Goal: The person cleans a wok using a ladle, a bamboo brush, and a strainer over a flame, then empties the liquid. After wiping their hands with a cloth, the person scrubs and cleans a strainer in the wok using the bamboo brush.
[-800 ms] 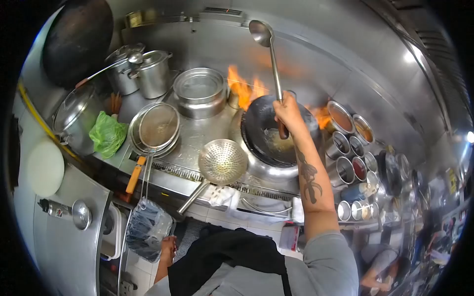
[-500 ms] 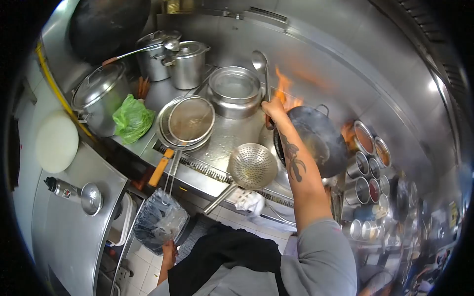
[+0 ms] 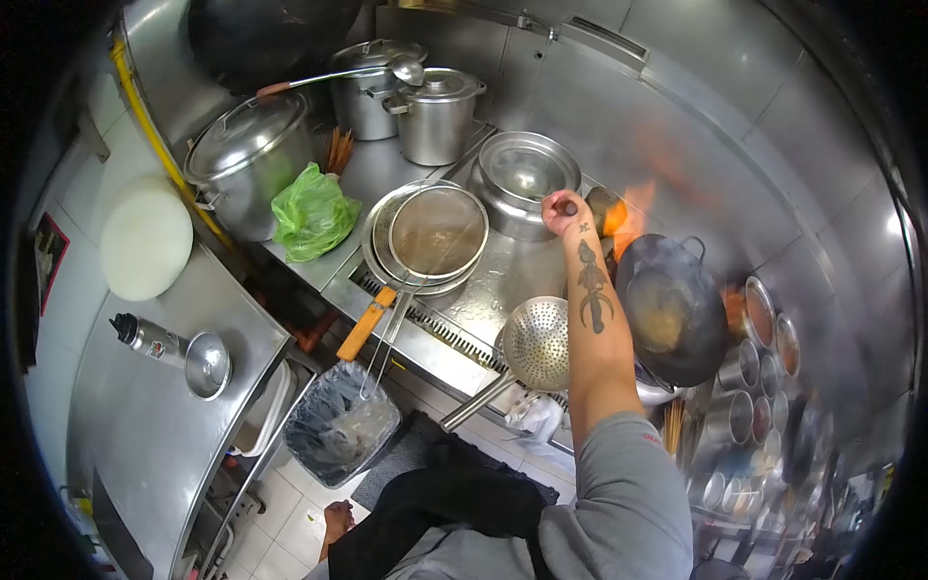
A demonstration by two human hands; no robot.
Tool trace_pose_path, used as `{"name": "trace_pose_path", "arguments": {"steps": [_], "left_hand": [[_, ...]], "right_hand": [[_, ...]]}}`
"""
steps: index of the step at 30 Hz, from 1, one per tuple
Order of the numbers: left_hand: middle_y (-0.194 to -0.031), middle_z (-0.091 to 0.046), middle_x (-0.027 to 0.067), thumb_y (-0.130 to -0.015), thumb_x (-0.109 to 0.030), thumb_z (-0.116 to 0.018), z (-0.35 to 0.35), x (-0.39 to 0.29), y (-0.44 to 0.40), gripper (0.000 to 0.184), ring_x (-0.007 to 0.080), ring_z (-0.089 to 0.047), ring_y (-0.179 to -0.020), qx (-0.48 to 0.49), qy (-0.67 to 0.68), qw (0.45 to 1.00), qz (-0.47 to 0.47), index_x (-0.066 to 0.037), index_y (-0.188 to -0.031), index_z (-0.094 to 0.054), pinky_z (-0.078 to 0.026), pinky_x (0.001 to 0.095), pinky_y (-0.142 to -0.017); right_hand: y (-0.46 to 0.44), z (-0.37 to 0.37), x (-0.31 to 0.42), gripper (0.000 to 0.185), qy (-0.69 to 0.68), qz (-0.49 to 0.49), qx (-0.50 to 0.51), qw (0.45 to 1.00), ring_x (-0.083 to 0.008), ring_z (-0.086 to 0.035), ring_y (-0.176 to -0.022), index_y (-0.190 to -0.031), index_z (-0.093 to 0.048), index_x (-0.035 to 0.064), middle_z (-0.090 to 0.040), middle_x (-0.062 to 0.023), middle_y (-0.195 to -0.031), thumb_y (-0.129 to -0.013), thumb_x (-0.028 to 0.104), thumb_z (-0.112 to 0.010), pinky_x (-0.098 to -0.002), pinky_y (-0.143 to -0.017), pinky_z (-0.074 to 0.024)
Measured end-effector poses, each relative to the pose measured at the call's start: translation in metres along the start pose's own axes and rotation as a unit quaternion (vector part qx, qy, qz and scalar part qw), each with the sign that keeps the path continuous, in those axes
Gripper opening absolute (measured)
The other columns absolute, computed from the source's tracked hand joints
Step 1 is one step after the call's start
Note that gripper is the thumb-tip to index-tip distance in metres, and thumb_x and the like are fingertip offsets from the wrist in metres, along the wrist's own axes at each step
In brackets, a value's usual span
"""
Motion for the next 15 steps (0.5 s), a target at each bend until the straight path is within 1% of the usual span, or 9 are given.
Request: {"name": "trace_pose_path", "arguments": {"steps": [1,3,4,7,8,9,10,12,15], "left_hand": [[-0.058,-0.054,0.0067,-0.084,-0.011,-0.055,-0.001,-0.006,-0.002,0.015,0.0136,-0.049,-0.040,0.000,-0.007,1.000,-0.009,0.001,-0.076,-0.059,-0.044,0.0261,-0.035],[-0.058,-0.053,0.0066,-0.084,-0.012,-0.054,-0.009,-0.011,-0.009,0.015,0.0140,-0.050,-0.041,0.018,0.009,1.000,-0.004,0.000,-0.076,-0.059,-0.045,0.0264,-0.035],[-0.057,-0.053,0.0065,-0.084,-0.013,-0.054,-0.015,-0.012,-0.013,0.015,0.0143,-0.050,-0.041,0.032,0.027,0.999,0.005,0.000,-0.076,-0.058,-0.045,0.0267,-0.035],[-0.058,-0.052,0.0066,-0.084,-0.011,-0.054,-0.029,-0.023,-0.027,0.012,0.0148,-0.051,-0.041,0.041,-0.007,0.999,-0.019,0.000,-0.080,-0.058,-0.046,0.0272,-0.036],[-0.062,-0.054,0.0076,-0.082,-0.007,-0.054,-0.034,-0.028,-0.028,0.013,0.0149,-0.052,-0.042,0.056,-0.013,0.998,-0.035,0.000,-0.093,-0.057,-0.045,0.0281,-0.035],[-0.062,-0.054,0.0076,-0.082,-0.007,-0.054,-0.041,-0.030,-0.033,0.013,0.0149,-0.052,-0.042,0.066,-0.021,0.997,-0.038,0.000,-0.093,-0.057,-0.045,0.0281,-0.035],[-0.064,-0.055,0.0081,-0.081,-0.005,-0.055,-0.045,-0.028,-0.039,0.020,0.0150,-0.053,-0.043,0.060,-0.005,0.998,-0.031,0.000,-0.101,-0.055,-0.044,0.0281,-0.034],[-0.069,-0.056,0.0092,-0.079,-0.002,-0.056,-0.057,-0.030,-0.039,0.040,0.0151,-0.054,-0.044,0.065,0.003,0.998,-0.001,-0.001,-0.118,-0.046,-0.041,0.0284,-0.033],[-0.070,-0.055,0.0090,-0.079,-0.003,-0.056,-0.078,-0.025,-0.041,0.039,0.0150,-0.053,-0.044,0.067,-0.025,0.997,-0.018,-0.002,-0.117,-0.047,-0.041,0.0280,-0.033]], "right_hand": [[0.009,-0.012,0.005,0.012,-0.160,-0.024,0.095,0.982,-0.0162,-0.055,-0.053,-0.065,-0.046,0.0075,-0.049,-0.0033,-0.061,-0.075,0.006,-0.051,-0.0279,-0.044,-0.0308],[0.021,-0.009,0.013,0.008,-0.192,-0.042,0.123,0.973,-0.0161,-0.056,-0.055,-0.066,-0.046,0.0061,-0.048,-0.0033,-0.065,-0.070,0.004,-0.054,-0.0272,-0.045,-0.0290],[0.027,-0.008,0.016,0.009,-0.178,-0.047,0.153,0.971,-0.0160,-0.057,-0.056,-0.066,-0.046,0.0056,-0.048,-0.0036,-0.066,-0.069,0.002,-0.055,-0.0273,-0.046,-0.0294],[0.061,-0.001,0.029,0.013,-0.187,-0.032,0.201,0.961,-0.0156,-0.057,-0.059,-0.076,-0.047,-0.0004,-0.046,-0.0038,-0.069,-0.069,0.001,-0.057,-0.0273,-0.048,-0.0304],[0.078,0.003,0.034,0.019,-0.190,-0.037,0.195,0.962,-0.0153,-0.057,-0.059,-0.083,-0.045,-0.0039,-0.046,-0.0041,-0.069,-0.069,0.001,-0.057,-0.0274,-0.048,-0.0306],[0.101,0.002,0.036,0.026,-0.192,-0.043,0.188,0.962,-0.0151,-0.056,-0.058,-0.091,-0.043,-0.0075,-0.046,-0.0043,-0.070,-0.070,0.000,-0.057,-0.0275,-0.048,-0.0308],[0.129,-0.001,0.042,0.033,-0.166,0.010,0.205,0.965,-0.0135,-0.056,-0.058,-0.098,-0.037,-0.0112,-0.047,-0.0034,-0.071,-0.072,0.000,-0.055,-0.0262,-0.048,-0.0307],[0.168,0.010,0.054,0.029,-0.148,0.013,0.197,0.969,-0.0123,-0.055,-0.058,-0.096,-0.038,-0.0096,-0.047,-0.0028,-0.071,-0.074,0.001,-0.054,-0.0255,-0.048,-0.0307],[0.228,0.035,0.069,0.021,-0.111,0.033,0.186,0.976,-0.0088,-0.054,-0.057,-0.094,-0.040,-0.0052,-0.050,-0.0016,-0.073,-0.079,0.005,-0.051,-0.0234,-0.047,-0.0316]]}}
Point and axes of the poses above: each hand's wrist, its own y-axis away from the middle knuckle, its own z-axis out of the back of the hand, x = y × z, the point moved 8 cm from there along -y, towards the middle knuckle
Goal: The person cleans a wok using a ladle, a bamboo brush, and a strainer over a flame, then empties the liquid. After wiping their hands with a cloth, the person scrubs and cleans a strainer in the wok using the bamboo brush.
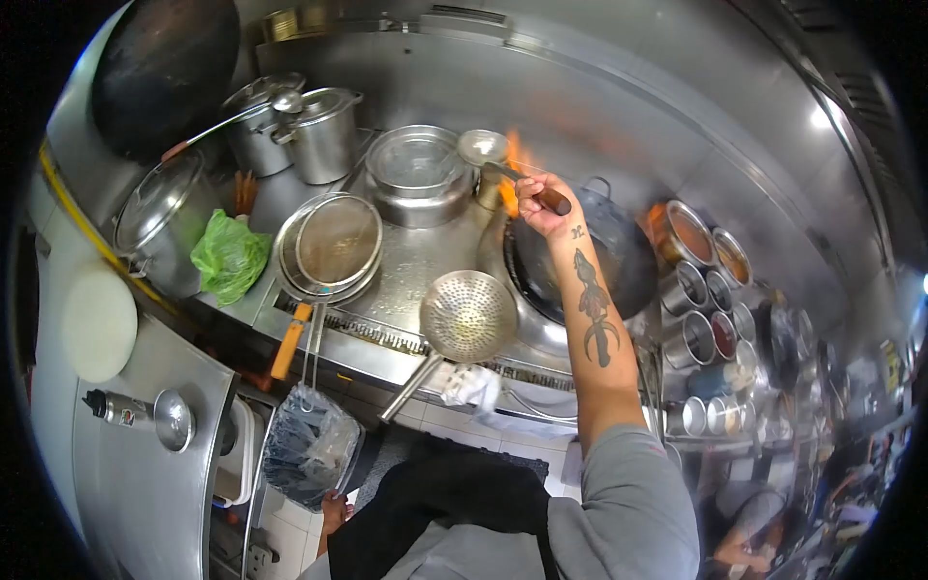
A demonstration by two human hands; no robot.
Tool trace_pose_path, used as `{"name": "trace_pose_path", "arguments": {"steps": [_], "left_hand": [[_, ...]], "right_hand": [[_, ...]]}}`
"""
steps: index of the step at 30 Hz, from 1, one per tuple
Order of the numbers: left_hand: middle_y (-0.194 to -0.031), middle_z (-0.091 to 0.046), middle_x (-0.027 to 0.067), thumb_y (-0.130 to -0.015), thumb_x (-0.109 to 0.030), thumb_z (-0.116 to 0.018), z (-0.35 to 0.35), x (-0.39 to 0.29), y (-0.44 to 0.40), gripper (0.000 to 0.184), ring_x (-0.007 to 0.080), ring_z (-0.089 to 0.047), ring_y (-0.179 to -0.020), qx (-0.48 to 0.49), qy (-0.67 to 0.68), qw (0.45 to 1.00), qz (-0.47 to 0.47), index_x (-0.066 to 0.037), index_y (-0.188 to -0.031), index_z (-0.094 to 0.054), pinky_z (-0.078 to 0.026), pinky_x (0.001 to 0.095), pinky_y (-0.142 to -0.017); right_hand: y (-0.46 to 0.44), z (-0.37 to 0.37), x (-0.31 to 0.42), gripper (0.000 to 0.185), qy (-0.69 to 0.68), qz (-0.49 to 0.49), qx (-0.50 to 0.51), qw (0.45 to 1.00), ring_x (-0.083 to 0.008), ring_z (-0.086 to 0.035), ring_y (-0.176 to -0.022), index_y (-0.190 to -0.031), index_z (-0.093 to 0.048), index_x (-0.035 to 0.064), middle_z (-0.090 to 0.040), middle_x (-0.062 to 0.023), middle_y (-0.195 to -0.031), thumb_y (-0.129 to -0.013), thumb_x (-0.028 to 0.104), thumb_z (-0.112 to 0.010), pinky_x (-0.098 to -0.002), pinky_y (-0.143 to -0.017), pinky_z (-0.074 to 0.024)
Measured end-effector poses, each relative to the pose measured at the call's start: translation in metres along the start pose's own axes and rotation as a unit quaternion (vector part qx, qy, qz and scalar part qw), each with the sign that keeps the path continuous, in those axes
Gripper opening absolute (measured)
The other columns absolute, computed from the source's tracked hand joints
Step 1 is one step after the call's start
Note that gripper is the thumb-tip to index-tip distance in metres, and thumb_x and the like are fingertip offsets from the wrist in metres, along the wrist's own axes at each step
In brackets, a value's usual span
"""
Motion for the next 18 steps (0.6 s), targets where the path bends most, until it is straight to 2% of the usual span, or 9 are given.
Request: {"name": "trace_pose_path", "arguments": {"steps": [2,3,5,10,11,14,18], "left_hand": [[-0.070,-0.054,0.0087,-0.079,-0.004,-0.056,-0.015,0.014,-0.005,0.040,0.0151,-0.052,-0.045,0.017,0.004,1.000,0.004,-0.002,-0.118,-0.046,-0.041,0.0276,-0.034],[-0.069,-0.053,0.0084,-0.079,-0.004,-0.056,-0.025,0.023,-0.010,0.041,0.0152,-0.051,-0.045,0.030,0.016,0.999,0.009,-0.003,-0.119,-0.045,-0.042,0.0272,-0.035],[-0.068,-0.052,0.0085,-0.079,-0.005,-0.056,-0.045,0.027,-0.006,0.046,0.0157,-0.052,-0.047,0.049,0.006,0.999,0.010,-0.002,-0.122,-0.042,-0.042,0.0269,-0.037],[-0.069,-0.054,0.0106,-0.078,-0.007,-0.055,-0.099,0.008,0.061,0.065,0.0175,-0.055,-0.051,0.063,-0.174,0.983,-0.004,0.002,-0.138,-0.031,-0.043,0.0269,-0.038],[-0.068,-0.054,0.0110,-0.078,-0.007,-0.055,-0.109,0.014,0.063,0.064,0.0179,-0.056,-0.051,0.078,-0.159,0.984,-0.011,0.004,-0.137,-0.031,-0.043,0.0273,-0.038],[-0.071,-0.055,0.0122,-0.078,-0.008,-0.056,-0.126,0.023,0.081,0.063,0.0185,-0.058,-0.053,0.094,-0.160,0.982,-0.041,0.008,-0.134,-0.032,-0.045,0.0288,-0.040],[-0.069,-0.055,0.0124,-0.079,-0.011,-0.055,-0.144,0.054,0.089,0.043,0.0194,-0.056,-0.052,0.107,-0.178,0.978,-0.034,0.006,-0.116,-0.040,-0.045,0.0310,-0.041]], "right_hand": [[0.042,0.004,0.011,0.022,0.057,-0.010,0.013,0.998,-0.0080,-0.054,-0.057,-0.097,-0.042,-0.0054,-0.051,-0.0025,-0.075,-0.080,0.006,-0.050,-0.0239,-0.045,-0.0326],[0.063,0.014,0.020,0.035,0.074,0.000,-0.014,0.997,-0.0081,-0.052,-0.055,-0.111,-0.040,-0.0117,-0.052,-0.0044,-0.079,-0.083,0.008,-0.049,-0.0245,-0.044,-0.0319],[0.099,0.029,0.031,0.035,0.088,0.003,-0.023,0.996,-0.0082,-0.052,-0.055,-0.111,-0.040,-0.0115,-0.052,-0.0040,-0.078,-0.083,0.008,-0.050,-0.0243,-0.044,-0.0320],[0.177,0.072,0.040,0.029,0.111,-0.005,-0.085,0.990,-0.0087,-0.052,-0.055,-0.103,-0.044,-0.0074,-0.052,-0.0015,-0.072,-0.081,0.009,-0.050,-0.0235,-0.045,-0.0343],[0.191,0.080,0.041,0.024,0.126,-0.016,-0.095,0.987,-0.0078,-0.052,-0.055,-0.100,-0.045,-0.0037,-0.052,-0.0001,-0.071,-0.081,0.010,-0.049,-0.0226,-0.045,-0.0346],[0.229,0.100,0.044,0.020,0.127,-0.033,-0.100,0.986,-0.0073,-0.052,-0.054,-0.097,-0.045,-0.0011,-0.052,0.0012,-0.072,-0.082,0.011,-0.048,-0.0221,-0.044,-0.0343],[0.278,0.116,0.047,0.020,0.110,-0.050,-0.090,0.989,-0.0078,-0.052,-0.054,-0.098,-0.044,-0.0005,-0.052,0.0008,-0.073,-0.083,0.012,-0.047,-0.0237,-0.043,-0.0350]]}}
Point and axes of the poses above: each hand's wrist, its own y-axis away from the middle knuckle, its own z-axis out of the back of the hand, x = y × z, the point moved 8 cm from there along -y, towards the middle knuckle
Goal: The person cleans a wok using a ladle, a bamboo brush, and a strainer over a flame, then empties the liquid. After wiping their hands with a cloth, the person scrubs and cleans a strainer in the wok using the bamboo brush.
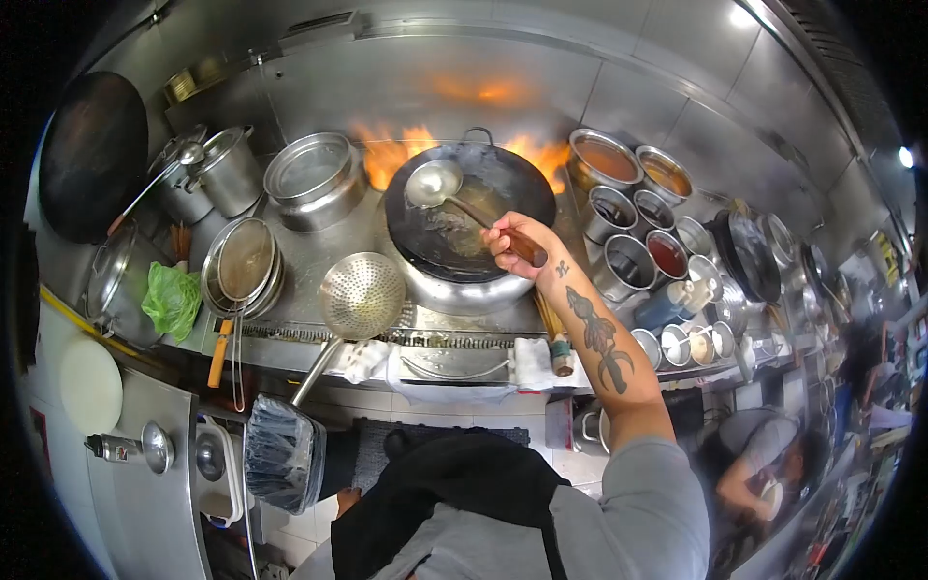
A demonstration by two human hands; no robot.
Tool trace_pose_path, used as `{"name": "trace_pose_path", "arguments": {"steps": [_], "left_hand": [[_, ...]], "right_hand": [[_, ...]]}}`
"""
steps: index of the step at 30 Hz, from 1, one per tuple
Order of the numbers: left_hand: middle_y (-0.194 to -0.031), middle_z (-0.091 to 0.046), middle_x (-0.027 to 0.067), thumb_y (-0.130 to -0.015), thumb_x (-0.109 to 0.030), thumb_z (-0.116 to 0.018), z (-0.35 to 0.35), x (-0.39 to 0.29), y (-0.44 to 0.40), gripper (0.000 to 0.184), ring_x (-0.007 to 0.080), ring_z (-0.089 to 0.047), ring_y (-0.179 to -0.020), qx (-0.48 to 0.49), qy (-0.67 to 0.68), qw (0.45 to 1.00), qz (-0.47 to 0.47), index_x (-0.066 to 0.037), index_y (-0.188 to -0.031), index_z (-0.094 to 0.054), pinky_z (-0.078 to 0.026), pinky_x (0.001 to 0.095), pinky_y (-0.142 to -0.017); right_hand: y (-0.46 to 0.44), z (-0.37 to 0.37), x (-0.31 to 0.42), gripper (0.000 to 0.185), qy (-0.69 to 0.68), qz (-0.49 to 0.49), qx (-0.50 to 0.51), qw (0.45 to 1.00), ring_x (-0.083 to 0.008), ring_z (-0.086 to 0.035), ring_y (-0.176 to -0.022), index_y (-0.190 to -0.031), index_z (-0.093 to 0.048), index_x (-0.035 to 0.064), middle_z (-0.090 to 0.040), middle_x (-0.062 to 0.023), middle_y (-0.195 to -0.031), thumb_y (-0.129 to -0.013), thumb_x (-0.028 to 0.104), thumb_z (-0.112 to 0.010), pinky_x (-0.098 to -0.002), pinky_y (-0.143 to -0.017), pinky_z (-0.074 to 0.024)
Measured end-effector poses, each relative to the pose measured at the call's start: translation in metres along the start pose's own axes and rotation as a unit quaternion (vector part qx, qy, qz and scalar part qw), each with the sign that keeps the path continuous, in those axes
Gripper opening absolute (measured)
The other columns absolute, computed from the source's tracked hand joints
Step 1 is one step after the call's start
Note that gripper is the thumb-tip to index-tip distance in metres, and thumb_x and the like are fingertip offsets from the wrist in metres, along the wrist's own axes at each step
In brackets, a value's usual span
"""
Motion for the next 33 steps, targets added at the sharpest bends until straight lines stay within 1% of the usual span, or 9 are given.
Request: {"name": "trace_pose_path", "arguments": {"steps": [5,11,16,20,23,24,26,28,33], "left_hand": [[-0.066,-0.055,0.0127,-0.080,-0.013,-0.054,-0.043,0.046,-0.024,0.022,0.0207,-0.054,-0.050,0.041,-0.001,0.998,0.044,0.003,-0.094,-0.050,-0.044,0.0337,-0.042],[-0.062,-0.054,0.0127,-0.080,-0.014,-0.054,-0.061,0.048,-0.004,0.016,0.0203,-0.050,-0.044,-0.006,-0.020,0.989,0.147,0.001,-0.075,-0.054,-0.040,0.0336,-0.038],[-0.061,-0.054,0.0101,-0.080,-0.015,-0.055,-0.077,0.026,-0.026,0.017,0.0180,-0.049,-0.042,-0.004,-0.012,1.000,0.003,0.002,-0.078,-0.055,-0.039,0.0305,-0.036],[-0.060,-0.053,0.0071,-0.082,-0.015,-0.055,-0.077,-0.021,-0.019,0.016,0.0151,-0.048,-0.044,-0.032,0.066,0.997,0.003,0.001,-0.080,-0.056,-0.038,0.0293,-0.037],[-0.070,-0.055,0.0046,-0.088,-0.014,-0.052,-0.050,-0.091,-0.014,0.015,0.0107,-0.048,-0.049,-0.079,0.112,0.957,-0.255,-0.001,-0.089,-0.058,-0.038,0.0254,-0.042],[-0.075,-0.056,0.0038,-0.091,-0.015,-0.051,-0.039,-0.119,-0.001,0.016,0.0091,-0.049,-0.053,-0.108,0.130,0.942,-0.289,-0.001,-0.093,-0.059,-0.039,0.0239,-0.045],[-0.080,-0.056,0.0020,-0.094,-0.017,-0.051,-0.024,-0.175,0.030,0.021,0.0073,-0.050,-0.060,-0.128,0.086,0.917,-0.367,0.000,-0.100,-0.059,-0.040,0.0214,-0.051],[-0.074,-0.053,-0.0006,-0.095,-0.018,-0.051,-0.024,-0.231,0.078,0.019,0.0059,-0.047,-0.060,-0.133,0.106,0.912,-0.375,-0.003,-0.103,-0.060,-0.039,0.0203,-0.053],[-0.089,-0.056,0.0054,-0.092,-0.011,-0.055,-0.009,-0.314,0.117,0.022,0.0108,-0.052,-0.075,-0.146,-0.036,0.855,-0.496,0.002,-0.110,-0.058,-0.043,0.0241,-0.067]], "right_hand": [[0.063,0.034,-0.002,0.040,-0.031,-0.010,0.018,0.999,-0.0114,-0.051,-0.056,-0.119,-0.040,-0.0074,-0.055,-0.0050,-0.080,-0.085,0.012,-0.045,-0.0246,-0.044,-0.0358],[0.147,0.065,-0.008,0.041,-0.033,-0.022,-0.013,0.999,-0.0135,-0.050,-0.054,-0.121,-0.039,-0.0076,-0.052,-0.0060,-0.080,-0.086,0.013,-0.044,-0.0263,-0.040,-0.0377],[0.177,0.080,0.012,0.032,0.063,0.014,-0.115,0.991,-0.0123,-0.050,-0.052,-0.113,-0.043,-0.0045,-0.052,-0.0047,-0.077,-0.085,0.012,-0.045,-0.0251,-0.040,-0.0381],[0.157,0.091,0.045,0.016,0.258,0.085,-0.255,0.928,-0.0132,-0.050,-0.048,-0.095,-0.049,-0.0010,-0.054,-0.0051,-0.068,-0.084,0.010,-0.047,-0.0256,-0.041,-0.0408],[0.131,0.086,0.072,0.007,0.461,0.205,-0.302,0.809,-0.0158,-0.052,-0.042,-0.081,-0.054,-0.0010,-0.053,-0.0052,-0.061,-0.081,0.004,-0.050,-0.0280,-0.041,-0.0415],[0.124,0.083,0.070,0.007,0.463,0.202,-0.297,0.810,-0.0158,-0.052,-0.042,-0.081,-0.054,-0.0010,-0.053,-0.0052,-0.061,-0.081,0.004,-0.050,-0.0280,-0.041,-0.0415],[0.127,0.072,0.078,0.015,0.576,0.271,-0.358,0.683,-0.0119,-0.050,-0.042,-0.092,-0.055,-0.0006,-0.049,-0.0026,-0.058,-0.077,0.003,-0.052,-0.0251,-0.037,-0.0372],[0.127,0.074,0.069,0.025,0.560,0.290,-0.326,0.704,-0.0102,-0.049,-0.041,-0.102,-0.054,-0.0007,-0.049,-0.0016,-0.057,-0.078,0.002,-0.051,-0.0248,-0.038,-0.0371],[0.158,0.121,0.028,0.041,0.576,0.395,-0.372,0.612,-0.0101,-0.049,-0.045,-0.119,-0.051,-0.0014,-0.055,-0.0037,-0.065,-0.078,0.002,-0.052,-0.0251,-0.042,-0.0394]]}}
Point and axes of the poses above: each hand's wrist, its own y-axis away from the middle knuckle, its own z-axis out of the back of the hand, x = y × z, the point moved 8 cm from there along -y, towards the middle knuckle
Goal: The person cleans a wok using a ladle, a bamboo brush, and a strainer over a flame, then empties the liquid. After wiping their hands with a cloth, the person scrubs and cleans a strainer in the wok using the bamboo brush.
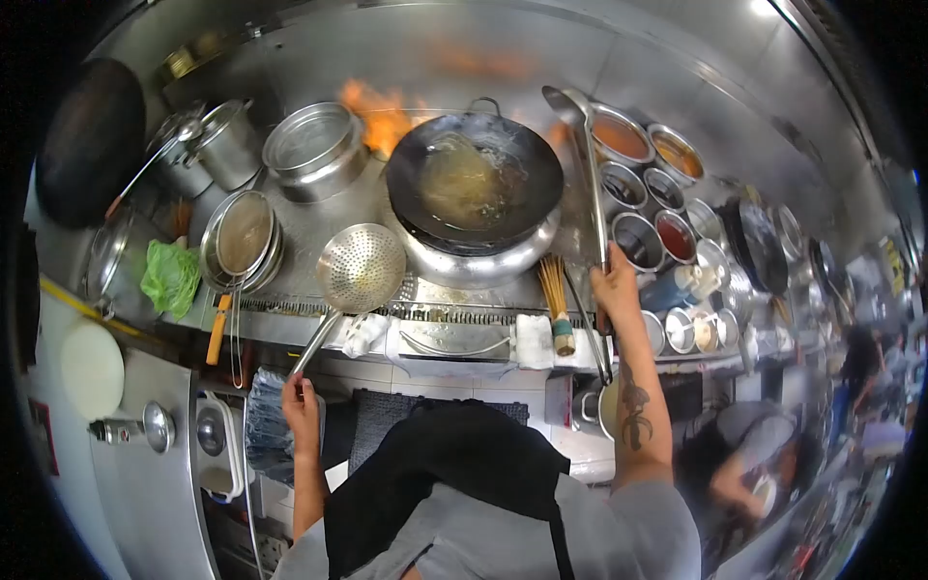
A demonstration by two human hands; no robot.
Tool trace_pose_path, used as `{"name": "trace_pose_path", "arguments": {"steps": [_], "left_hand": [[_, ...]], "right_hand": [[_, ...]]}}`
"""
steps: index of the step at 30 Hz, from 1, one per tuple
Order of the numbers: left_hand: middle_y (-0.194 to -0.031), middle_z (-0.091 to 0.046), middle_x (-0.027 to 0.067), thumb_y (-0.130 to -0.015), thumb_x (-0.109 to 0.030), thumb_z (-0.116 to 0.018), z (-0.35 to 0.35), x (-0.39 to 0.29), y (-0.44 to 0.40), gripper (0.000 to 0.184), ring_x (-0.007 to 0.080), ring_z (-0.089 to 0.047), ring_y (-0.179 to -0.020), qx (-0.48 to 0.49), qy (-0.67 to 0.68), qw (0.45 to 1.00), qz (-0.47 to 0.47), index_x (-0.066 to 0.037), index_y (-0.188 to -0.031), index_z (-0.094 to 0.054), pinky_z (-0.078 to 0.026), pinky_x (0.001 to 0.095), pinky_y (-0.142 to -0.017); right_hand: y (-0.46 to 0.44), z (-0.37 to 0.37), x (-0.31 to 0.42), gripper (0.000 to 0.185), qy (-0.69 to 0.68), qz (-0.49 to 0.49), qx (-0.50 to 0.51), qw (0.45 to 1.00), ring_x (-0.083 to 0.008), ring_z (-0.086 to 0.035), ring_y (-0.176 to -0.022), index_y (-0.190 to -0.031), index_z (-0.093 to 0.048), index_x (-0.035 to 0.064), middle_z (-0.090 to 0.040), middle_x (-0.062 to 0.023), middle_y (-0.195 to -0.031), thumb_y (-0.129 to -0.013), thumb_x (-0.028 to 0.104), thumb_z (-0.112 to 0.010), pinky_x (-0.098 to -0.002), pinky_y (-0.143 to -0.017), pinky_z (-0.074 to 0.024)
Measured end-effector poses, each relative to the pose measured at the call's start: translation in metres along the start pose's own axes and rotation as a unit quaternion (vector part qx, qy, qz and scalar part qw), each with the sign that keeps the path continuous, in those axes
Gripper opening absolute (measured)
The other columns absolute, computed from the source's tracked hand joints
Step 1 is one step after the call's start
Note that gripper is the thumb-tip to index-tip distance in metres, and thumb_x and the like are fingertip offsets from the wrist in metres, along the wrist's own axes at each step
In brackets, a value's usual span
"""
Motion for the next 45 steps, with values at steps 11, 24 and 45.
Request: {"name": "trace_pose_path", "arguments": {"steps": [11,24,45], "left_hand": [[-0.114,-0.054,0.0280,-0.080,-0.013,-0.064,-0.018,-0.012,-0.056,0.052,0.0436,-0.052,-0.106,0.146,-0.262,0.941,-0.160,0.011,-0.122,-0.047,-0.041,0.0458,-0.094],[-0.093,-0.062,0.0275,-0.079,-0.017,-0.064,-0.075,0.039,-0.076,0.052,0.0445,-0.061,-0.086,0.282,-0.343,0.890,-0.100,0.004,-0.123,-0.047,-0.049,0.0486,-0.074],[-0.087,-0.063,0.0258,-0.073,-0.010,-0.058,-0.266,-0.168,-0.161,0.026,0.0432,-0.060,-0.086,0.286,-0.271,0.903,-0.171,0.002,-0.096,-0.058,-0.046,0.0493,-0.078]], "right_hand": [[0.137,-0.009,-0.187,0.041,0.122,-0.144,-0.041,0.981,-0.0243,-0.060,-0.063,-0.110,-0.054,-0.0062,-0.059,-0.0174,-0.068,-0.074,0.011,-0.059,-0.0352,-0.061,-0.0478],[0.144,-0.030,-0.152,0.036,0.346,-0.116,-0.003,0.931,-0.0433,-0.060,-0.087,-0.108,-0.056,-0.0043,-0.058,-0.0275,-0.095,-0.080,0.018,-0.063,-0.0473,-0.076,-0.0498],[0.094,-0.022,-0.127,0.032,-0.358,-0.443,0.080,0.818,-0.0230,-0.058,-0.059,-0.103,-0.056,0.0024,-0.060,-0.0097,-0.080,-0.085,0.028,-0.055,-0.0362,-0.050,-0.0472]]}}
Point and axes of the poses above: each hand's wrist, its own y-axis away from the middle knuckle, its own z-axis out of the back of the hand, x = y × z, the point moved 8 cm from there along -y, towards the middle knuckle
